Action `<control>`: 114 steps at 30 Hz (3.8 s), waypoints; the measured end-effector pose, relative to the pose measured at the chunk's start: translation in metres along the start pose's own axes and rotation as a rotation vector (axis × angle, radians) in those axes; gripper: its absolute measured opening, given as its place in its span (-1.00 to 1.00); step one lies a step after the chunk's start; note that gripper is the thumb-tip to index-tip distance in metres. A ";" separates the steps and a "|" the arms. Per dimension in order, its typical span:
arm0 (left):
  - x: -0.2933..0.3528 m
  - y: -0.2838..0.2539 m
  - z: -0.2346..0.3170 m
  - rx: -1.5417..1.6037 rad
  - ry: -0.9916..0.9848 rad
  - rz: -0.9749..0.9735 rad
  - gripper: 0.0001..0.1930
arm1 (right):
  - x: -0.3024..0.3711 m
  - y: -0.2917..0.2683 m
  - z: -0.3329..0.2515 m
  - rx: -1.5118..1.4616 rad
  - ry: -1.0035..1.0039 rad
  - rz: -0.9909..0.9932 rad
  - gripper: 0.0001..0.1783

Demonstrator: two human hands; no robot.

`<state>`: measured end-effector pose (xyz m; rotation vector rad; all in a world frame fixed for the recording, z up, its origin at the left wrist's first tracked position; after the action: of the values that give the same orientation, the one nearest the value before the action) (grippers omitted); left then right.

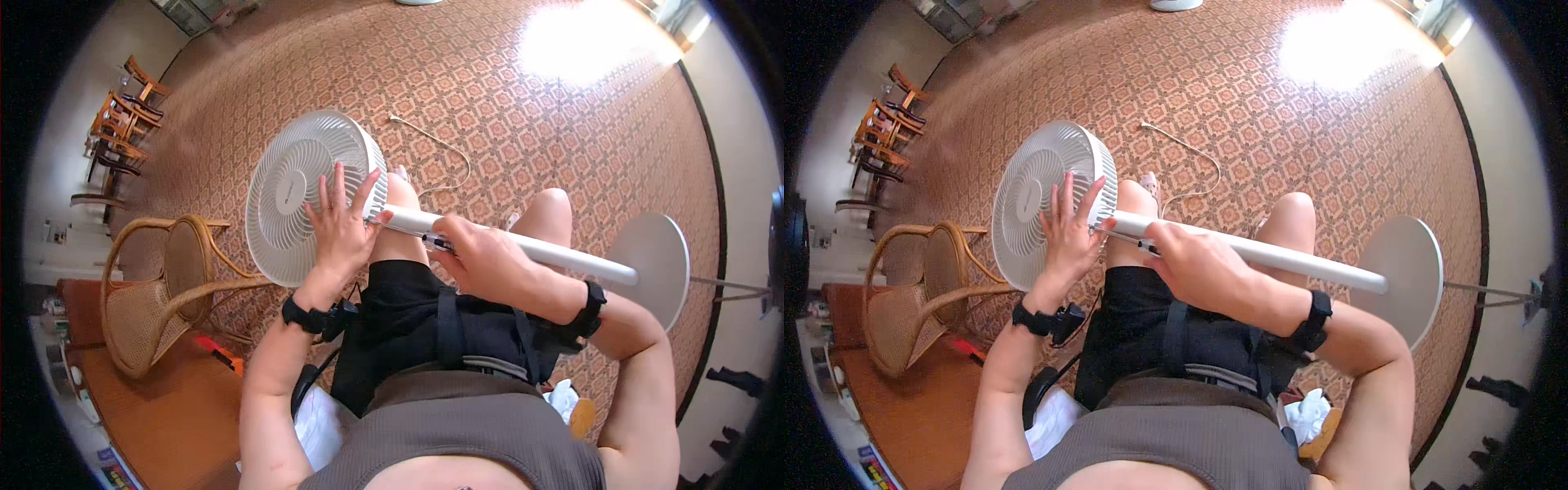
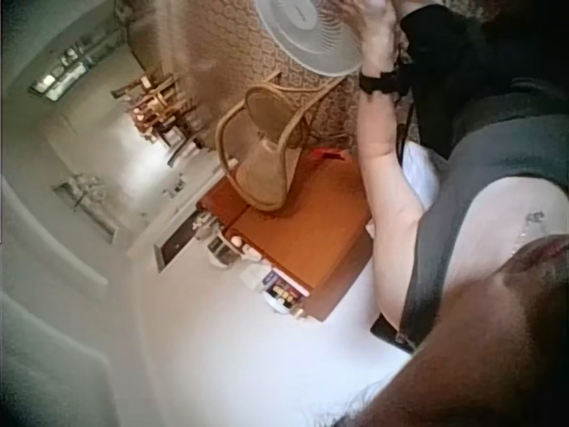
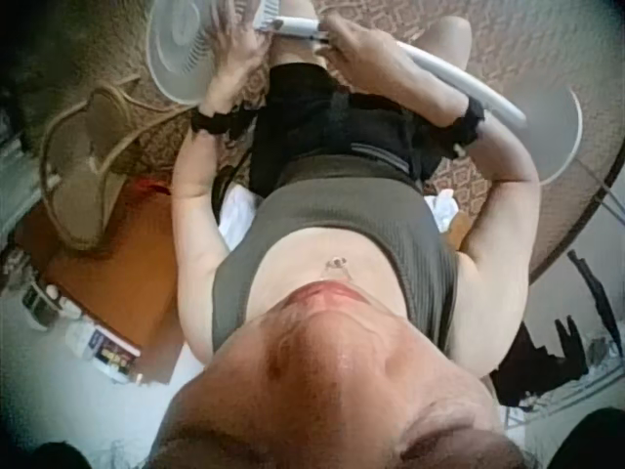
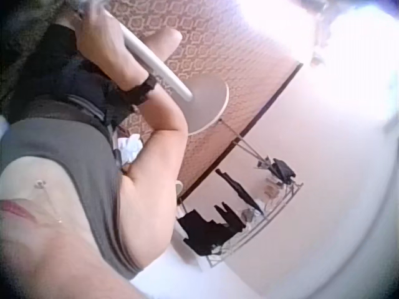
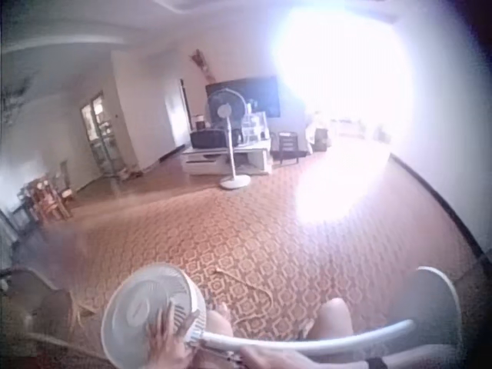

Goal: The recorder uses a screwdriver to disassemble and then reassemble a white electric pedestal fan while seated.

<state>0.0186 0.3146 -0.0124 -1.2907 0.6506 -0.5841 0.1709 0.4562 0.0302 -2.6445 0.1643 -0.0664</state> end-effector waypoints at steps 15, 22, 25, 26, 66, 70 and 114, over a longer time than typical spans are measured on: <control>0.002 -0.002 0.004 -0.032 -0.007 0.017 -0.36 | 0.002 -0.004 -0.016 0.213 -0.254 0.162 -0.74; 0.001 0.000 0.006 -0.029 -0.018 0.026 -0.37 | -0.004 0.003 0.005 0.036 0.038 0.027 -0.78; 0.000 0.000 0.004 -0.017 -0.004 0.069 -0.37 | 0.005 0.026 0.049 -1.043 0.753 -0.141 -0.81; 0.001 0.000 0.004 -0.025 -0.014 0.054 -0.37 | 0.004 0.027 0.044 -1.044 0.749 -0.144 -0.81; 0.004 -0.003 0.007 -0.034 -0.001 0.070 -0.38 | 0.006 0.017 -0.013 0.596 -0.316 0.033 -0.70; 0.001 0.002 0.005 -0.055 0.010 0.095 -0.37 | -0.006 0.030 0.046 -0.635 0.507 -0.175 -0.72; 0.133 0.097 -0.225 2.089 -0.879 0.099 -0.35 | 0.114 -0.115 0.196 0.554 0.430 0.602 -0.72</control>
<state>-0.0490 0.0861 -0.1567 0.5519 -0.6674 -0.2561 0.3105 0.6343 -0.0860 -1.9081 0.9279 -0.4114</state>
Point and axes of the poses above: each hand's wrist, its own x-axis away from the middle knuckle, its own y-axis out of the palm, z = x × y, the point moved 6 cm from there along -x, towards the middle knuckle, and after that the axes turned 2 degrees about -z, right-handed, at the moved point
